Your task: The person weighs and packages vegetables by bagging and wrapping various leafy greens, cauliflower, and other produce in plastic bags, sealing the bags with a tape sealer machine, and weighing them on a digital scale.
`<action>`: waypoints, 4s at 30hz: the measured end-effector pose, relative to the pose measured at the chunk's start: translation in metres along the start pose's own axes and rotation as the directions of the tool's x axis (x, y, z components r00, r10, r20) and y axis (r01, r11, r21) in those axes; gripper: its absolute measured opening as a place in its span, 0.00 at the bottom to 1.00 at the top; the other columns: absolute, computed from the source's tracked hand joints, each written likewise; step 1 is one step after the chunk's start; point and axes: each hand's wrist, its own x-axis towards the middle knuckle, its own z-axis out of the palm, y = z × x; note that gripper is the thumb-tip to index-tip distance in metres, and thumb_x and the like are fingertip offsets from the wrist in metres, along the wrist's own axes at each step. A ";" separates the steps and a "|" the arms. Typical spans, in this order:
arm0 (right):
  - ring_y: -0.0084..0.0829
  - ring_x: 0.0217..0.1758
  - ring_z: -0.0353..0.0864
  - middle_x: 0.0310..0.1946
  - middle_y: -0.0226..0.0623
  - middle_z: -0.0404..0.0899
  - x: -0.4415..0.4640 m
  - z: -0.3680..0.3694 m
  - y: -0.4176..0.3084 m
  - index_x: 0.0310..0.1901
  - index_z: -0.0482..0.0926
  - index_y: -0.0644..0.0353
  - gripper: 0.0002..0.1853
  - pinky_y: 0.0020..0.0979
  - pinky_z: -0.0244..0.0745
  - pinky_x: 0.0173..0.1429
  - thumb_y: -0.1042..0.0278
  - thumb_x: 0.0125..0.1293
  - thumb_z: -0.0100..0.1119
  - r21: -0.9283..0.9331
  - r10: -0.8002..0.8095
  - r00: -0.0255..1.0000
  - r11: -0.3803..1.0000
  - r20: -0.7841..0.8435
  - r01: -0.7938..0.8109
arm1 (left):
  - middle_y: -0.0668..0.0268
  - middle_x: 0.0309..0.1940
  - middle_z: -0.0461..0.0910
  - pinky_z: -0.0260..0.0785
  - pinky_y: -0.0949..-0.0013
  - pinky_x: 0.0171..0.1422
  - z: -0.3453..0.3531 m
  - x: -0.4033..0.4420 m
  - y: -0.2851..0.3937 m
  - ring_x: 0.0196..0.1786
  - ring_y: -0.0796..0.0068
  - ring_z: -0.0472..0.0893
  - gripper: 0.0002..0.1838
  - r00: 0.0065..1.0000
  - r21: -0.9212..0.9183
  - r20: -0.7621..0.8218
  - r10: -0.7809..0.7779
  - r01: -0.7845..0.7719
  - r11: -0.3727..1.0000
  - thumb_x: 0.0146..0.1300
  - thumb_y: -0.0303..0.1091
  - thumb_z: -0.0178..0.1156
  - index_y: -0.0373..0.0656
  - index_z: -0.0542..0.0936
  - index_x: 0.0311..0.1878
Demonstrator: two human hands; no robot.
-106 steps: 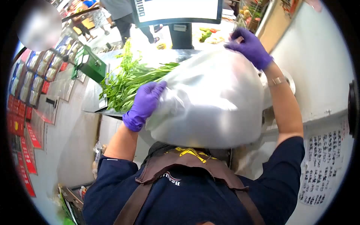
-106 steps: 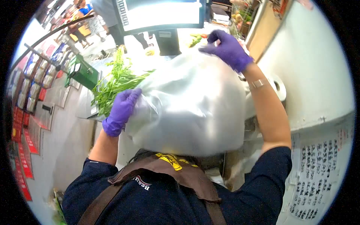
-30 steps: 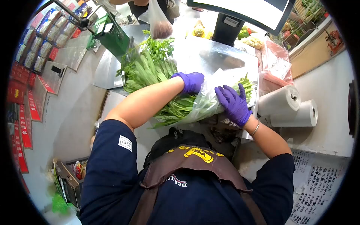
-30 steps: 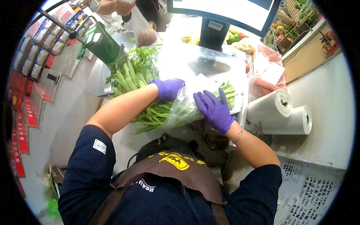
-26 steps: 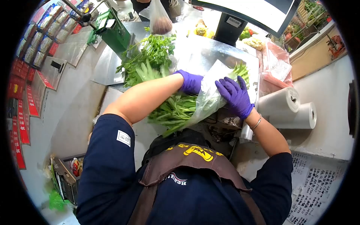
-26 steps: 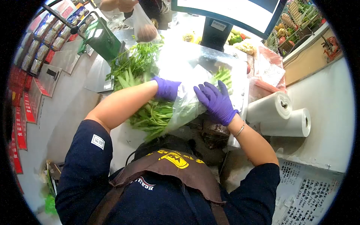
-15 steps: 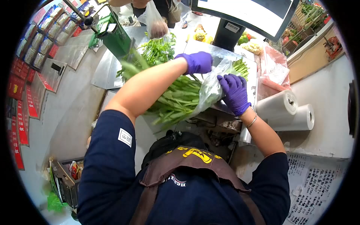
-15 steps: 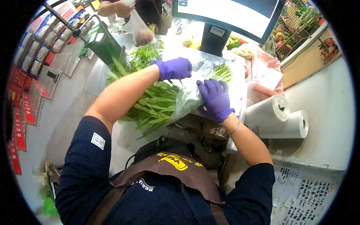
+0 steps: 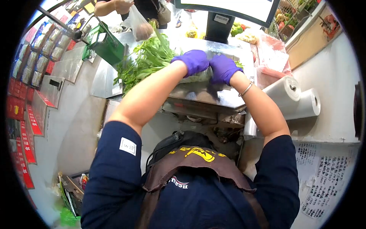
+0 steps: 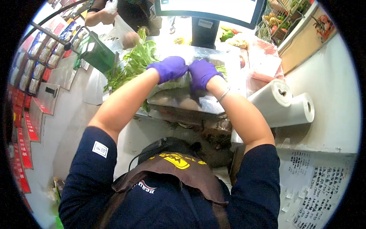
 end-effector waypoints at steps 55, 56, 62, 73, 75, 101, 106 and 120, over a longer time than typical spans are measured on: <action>0.57 0.68 0.48 0.67 0.59 0.42 -0.028 0.007 -0.019 0.69 0.48 0.53 0.55 0.54 0.46 0.66 0.44 0.42 0.68 0.027 0.259 0.787 0.955 -0.560 -0.295 | 0.56 0.56 0.68 0.58 0.57 0.63 0.139 -0.082 -0.006 0.58 0.60 0.69 0.17 0.601 0.177 -0.751 0.274 -0.216 0.960 0.54 0.34 0.59 0.41 0.72 0.46; 0.56 0.68 0.48 0.67 0.58 0.45 -0.028 0.005 -0.017 0.67 0.54 0.52 0.48 0.53 0.46 0.66 0.47 0.45 0.66 -0.010 0.269 0.782 0.943 -0.563 -0.331 | 0.56 0.56 0.69 0.58 0.57 0.63 0.140 -0.082 -0.006 0.58 0.59 0.69 0.16 0.607 0.171 -0.747 0.271 -0.218 0.961 0.54 0.34 0.59 0.41 0.72 0.46; 0.45 0.70 0.50 0.66 0.40 0.56 -0.038 0.027 -0.023 0.62 0.64 0.47 0.31 0.55 0.39 0.69 0.42 0.61 0.49 -0.113 -0.053 0.998 0.992 -0.023 0.050 | 0.53 0.56 0.67 0.56 0.58 0.64 0.128 -0.091 -0.002 0.59 0.58 0.68 0.22 0.641 0.267 -0.704 0.307 -0.162 0.950 0.54 0.35 0.57 0.41 0.68 0.52; 0.42 0.64 0.62 0.60 0.45 0.65 -0.076 0.004 -0.002 0.58 0.67 0.63 0.26 0.37 0.54 0.68 0.56 0.62 0.55 0.593 0.219 0.838 0.792 -0.499 0.146 | 0.62 0.34 0.74 0.62 0.64 0.52 0.063 -0.075 0.009 0.40 0.68 0.75 0.29 0.900 0.361 -0.429 0.079 0.090 0.928 0.54 0.30 0.53 0.40 0.62 0.62; 0.38 0.64 0.62 0.57 0.43 0.68 -0.088 0.001 0.000 0.56 0.69 0.62 0.22 0.35 0.56 0.68 0.64 0.61 0.56 0.588 0.232 0.801 0.789 -0.551 0.176 | 0.61 0.34 0.75 0.62 0.62 0.53 0.063 -0.080 0.004 0.40 0.67 0.75 0.28 0.888 0.307 -0.457 0.043 0.112 0.945 0.52 0.28 0.55 0.40 0.65 0.59; 0.30 0.53 0.71 0.49 0.38 0.74 -0.207 0.025 -0.104 0.48 0.75 0.64 0.14 0.29 0.65 0.59 0.77 0.59 0.56 0.777 0.826 0.334 0.551 -0.454 -0.304 | 0.51 0.41 0.78 0.71 0.56 0.46 0.045 -0.103 -0.380 0.44 0.52 0.79 0.15 0.485 -0.237 -0.445 -0.753 0.747 0.621 0.52 0.36 0.57 0.40 0.77 0.42; 0.32 0.53 0.71 0.49 0.38 0.73 -0.227 0.031 -0.134 0.49 0.75 0.63 0.16 0.30 0.63 0.61 0.76 0.58 0.57 0.720 0.868 0.268 0.496 -0.417 -0.486 | 0.56 0.49 0.77 0.70 0.58 0.52 0.064 -0.095 -0.420 0.50 0.58 0.78 0.15 0.541 -0.118 -0.296 -0.788 0.798 0.592 0.58 0.37 0.52 0.46 0.77 0.47; 0.26 0.39 0.74 0.33 0.34 0.78 -0.135 -0.002 -0.066 0.35 0.79 0.62 0.05 0.28 0.69 0.48 0.74 0.58 0.58 0.813 0.840 0.240 0.536 -0.487 -0.227 | 0.47 0.48 0.73 0.66 0.57 0.55 0.048 -0.185 -0.258 0.51 0.51 0.73 0.35 0.571 -0.347 -0.713 -0.406 0.216 0.913 0.49 0.43 0.66 0.35 0.67 0.58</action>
